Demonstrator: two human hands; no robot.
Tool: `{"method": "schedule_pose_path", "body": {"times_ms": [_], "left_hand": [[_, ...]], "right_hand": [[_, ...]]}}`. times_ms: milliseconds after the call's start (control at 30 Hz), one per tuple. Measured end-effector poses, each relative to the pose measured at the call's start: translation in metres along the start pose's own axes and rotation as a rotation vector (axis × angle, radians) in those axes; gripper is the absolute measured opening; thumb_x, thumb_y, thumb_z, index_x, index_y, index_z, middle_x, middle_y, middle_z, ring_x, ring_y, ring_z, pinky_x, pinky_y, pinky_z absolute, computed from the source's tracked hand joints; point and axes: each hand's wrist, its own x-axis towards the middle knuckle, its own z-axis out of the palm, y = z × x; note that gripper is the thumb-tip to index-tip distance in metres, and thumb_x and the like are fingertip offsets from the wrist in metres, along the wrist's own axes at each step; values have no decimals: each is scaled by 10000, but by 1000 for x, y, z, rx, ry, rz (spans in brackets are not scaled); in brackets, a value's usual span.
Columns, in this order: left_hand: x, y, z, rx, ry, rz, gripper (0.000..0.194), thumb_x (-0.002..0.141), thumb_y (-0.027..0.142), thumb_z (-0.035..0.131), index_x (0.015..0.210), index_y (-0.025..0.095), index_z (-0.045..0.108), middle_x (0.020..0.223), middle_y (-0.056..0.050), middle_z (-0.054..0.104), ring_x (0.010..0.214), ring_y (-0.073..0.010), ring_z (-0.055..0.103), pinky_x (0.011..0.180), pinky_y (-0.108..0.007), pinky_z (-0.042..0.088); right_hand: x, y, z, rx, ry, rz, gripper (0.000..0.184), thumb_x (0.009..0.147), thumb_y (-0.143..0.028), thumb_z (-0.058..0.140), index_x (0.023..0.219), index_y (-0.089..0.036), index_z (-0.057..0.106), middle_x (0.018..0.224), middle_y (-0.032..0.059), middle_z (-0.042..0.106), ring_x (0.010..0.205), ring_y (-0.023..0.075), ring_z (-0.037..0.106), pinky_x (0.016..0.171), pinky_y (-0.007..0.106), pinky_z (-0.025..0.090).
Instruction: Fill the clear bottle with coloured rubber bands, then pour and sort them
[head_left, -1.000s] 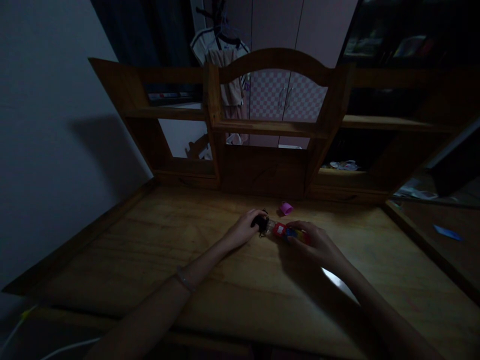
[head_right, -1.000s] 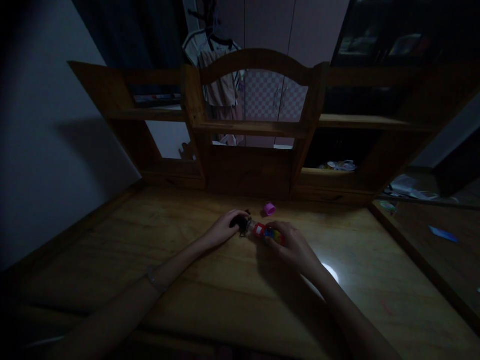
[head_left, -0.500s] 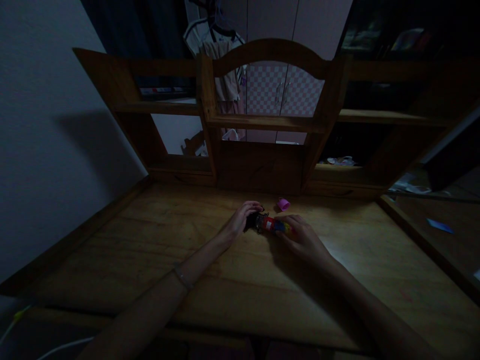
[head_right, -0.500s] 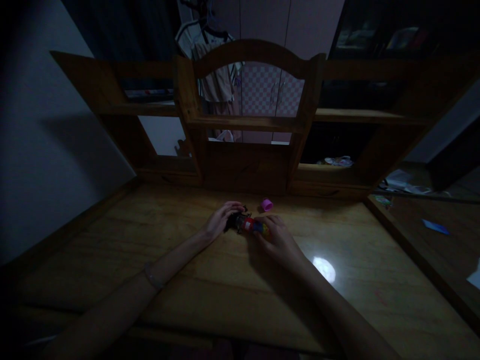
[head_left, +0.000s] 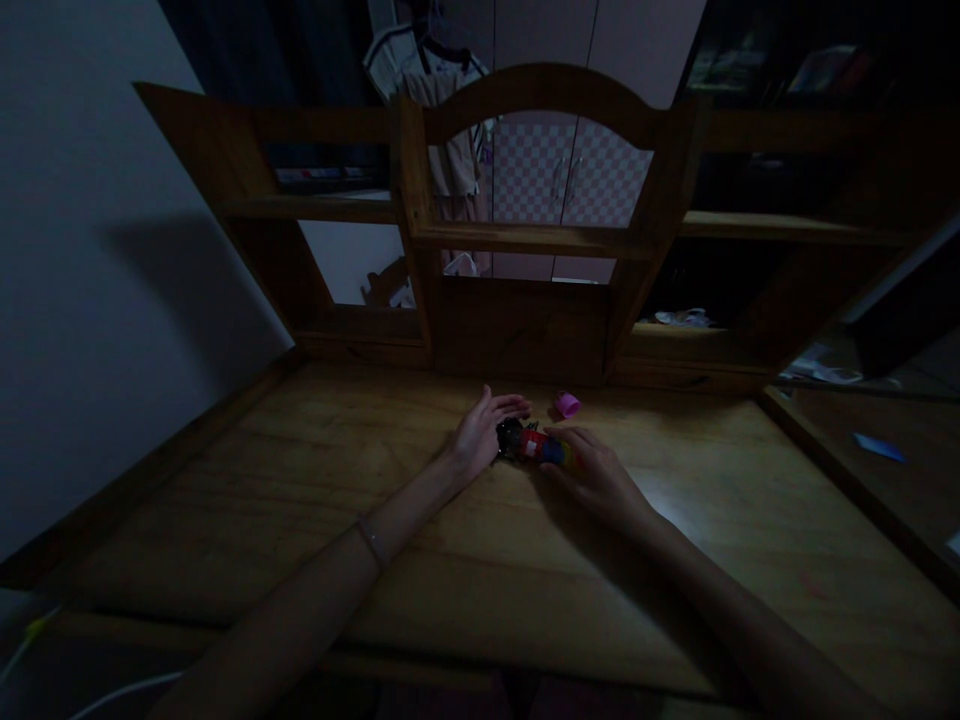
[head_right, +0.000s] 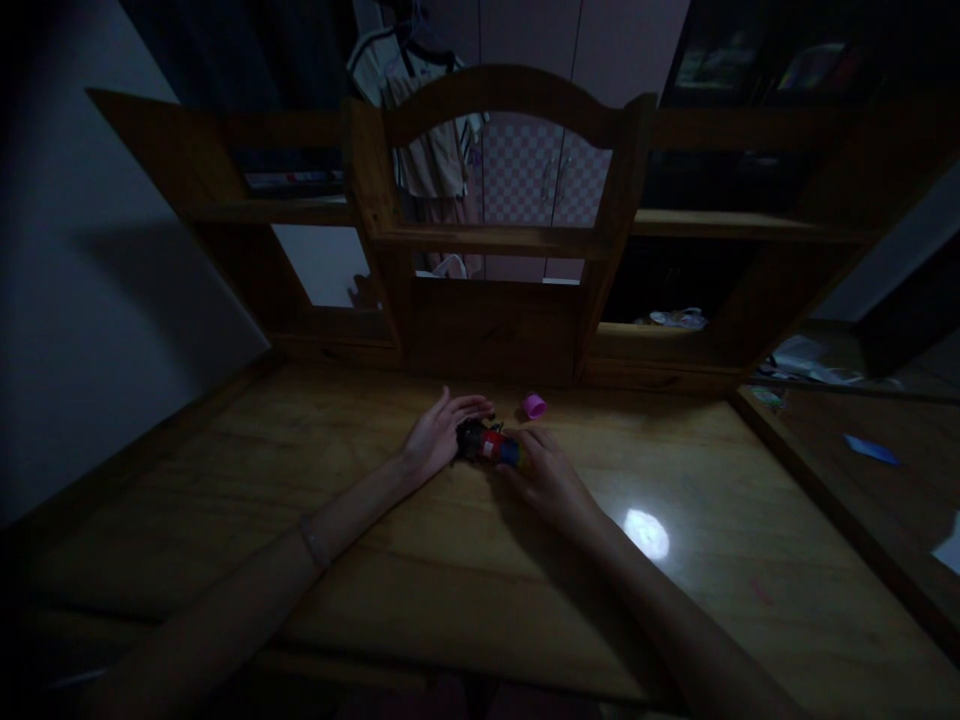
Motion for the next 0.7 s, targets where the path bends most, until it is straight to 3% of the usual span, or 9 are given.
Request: {"method": "schedule_pose_path", "body": {"times_ms": [200,533,700], "left_hand": [[-6,11,8,-4,-109,15,556,933,598,418,1099,140,687,1305,-144,628,1331,-281,472,1135,-455,334],[-17,24,25,185,-225,177,607,958,621,309,1287,208,611,1504,-66,454,1444,-256,311,1191,-423,215],[-25,22,32,344,-207,253,620,958,631,269,1350,248,560,1535,-33,410,1465,-247,260,1207,-401,176]], "right_hand": [[-1,3,3,12,11,24,449,854,-342,639,1295,-297,564,1248,89,608,1168,307,567,1019,492,440],[-2,-23,-5,182,112,116,389,881,-437,615,1241,-291,610,1234,64,637,1183,317,577,1020,456,444],[-3,-27,-5,221,119,177,418,887,-456,608,1263,-273,604,1281,83,619,1197,312,573,1022,465,445]]}}
